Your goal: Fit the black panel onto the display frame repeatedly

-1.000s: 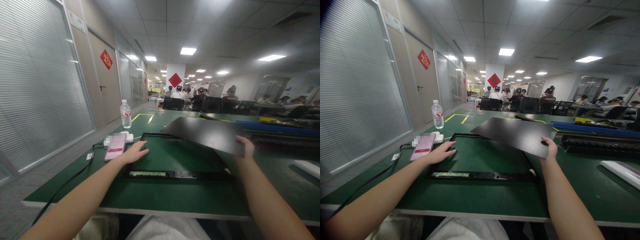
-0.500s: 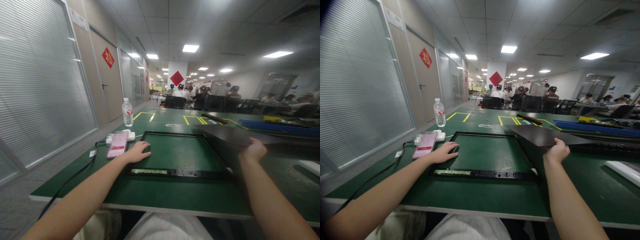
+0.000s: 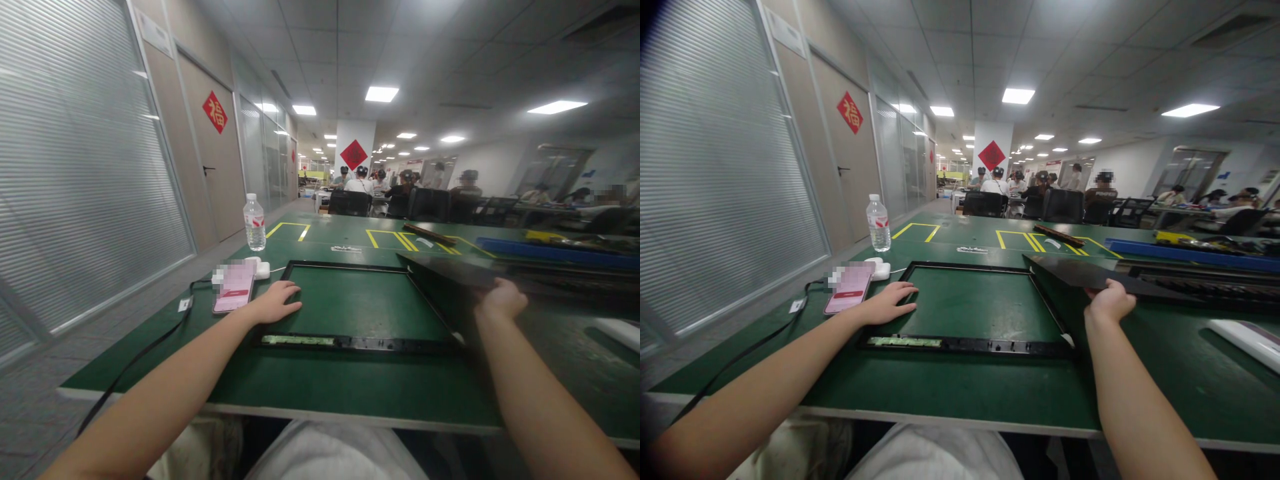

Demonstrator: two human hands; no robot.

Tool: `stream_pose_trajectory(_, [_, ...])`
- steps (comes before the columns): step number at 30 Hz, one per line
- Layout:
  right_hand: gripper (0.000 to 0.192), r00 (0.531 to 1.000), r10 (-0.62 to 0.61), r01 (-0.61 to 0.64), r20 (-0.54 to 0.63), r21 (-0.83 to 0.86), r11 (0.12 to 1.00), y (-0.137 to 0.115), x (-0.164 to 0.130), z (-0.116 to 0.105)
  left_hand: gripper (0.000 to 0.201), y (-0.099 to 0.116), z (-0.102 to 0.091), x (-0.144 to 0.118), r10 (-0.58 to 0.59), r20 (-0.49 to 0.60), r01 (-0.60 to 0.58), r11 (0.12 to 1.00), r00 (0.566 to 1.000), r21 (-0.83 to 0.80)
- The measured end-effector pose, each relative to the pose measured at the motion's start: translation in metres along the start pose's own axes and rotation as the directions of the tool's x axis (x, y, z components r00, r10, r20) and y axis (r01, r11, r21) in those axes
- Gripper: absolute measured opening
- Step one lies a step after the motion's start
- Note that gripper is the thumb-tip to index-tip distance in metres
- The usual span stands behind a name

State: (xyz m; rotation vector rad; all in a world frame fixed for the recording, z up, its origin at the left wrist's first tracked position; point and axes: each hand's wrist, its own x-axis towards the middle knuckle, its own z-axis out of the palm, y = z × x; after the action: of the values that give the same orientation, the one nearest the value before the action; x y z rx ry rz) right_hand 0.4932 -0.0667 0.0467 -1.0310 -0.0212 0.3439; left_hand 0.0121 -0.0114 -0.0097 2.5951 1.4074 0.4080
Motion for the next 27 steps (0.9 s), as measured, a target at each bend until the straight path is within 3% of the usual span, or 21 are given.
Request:
stream_pose_trajectory(15, [0.017,0.997,0.059,-0.060,-0.054,-0.019,0.998,0.021,0.016,0.001,0.068,0.000,0.000,0.000,0.008,0.006,-0.008,0.999,1.000,0.035])
stream_pose_trajectory(22, [0.018,0.987,0.151,-0.154,-0.048,-0.048,0.987,0.042,0.027,-0.001,0.070,-0.001,0.000,0.001,-0.005,0.034,0.003,0.998,0.999,0.059])
stream_pose_trajectory(27, [0.025,0.973,0.219,-0.221,-0.073,-0.017,0.975,0.043,0.037,-0.006,0.067,0.000,-0.002,0.000,0.001,0.027,-0.002,0.999,1.000,0.046])
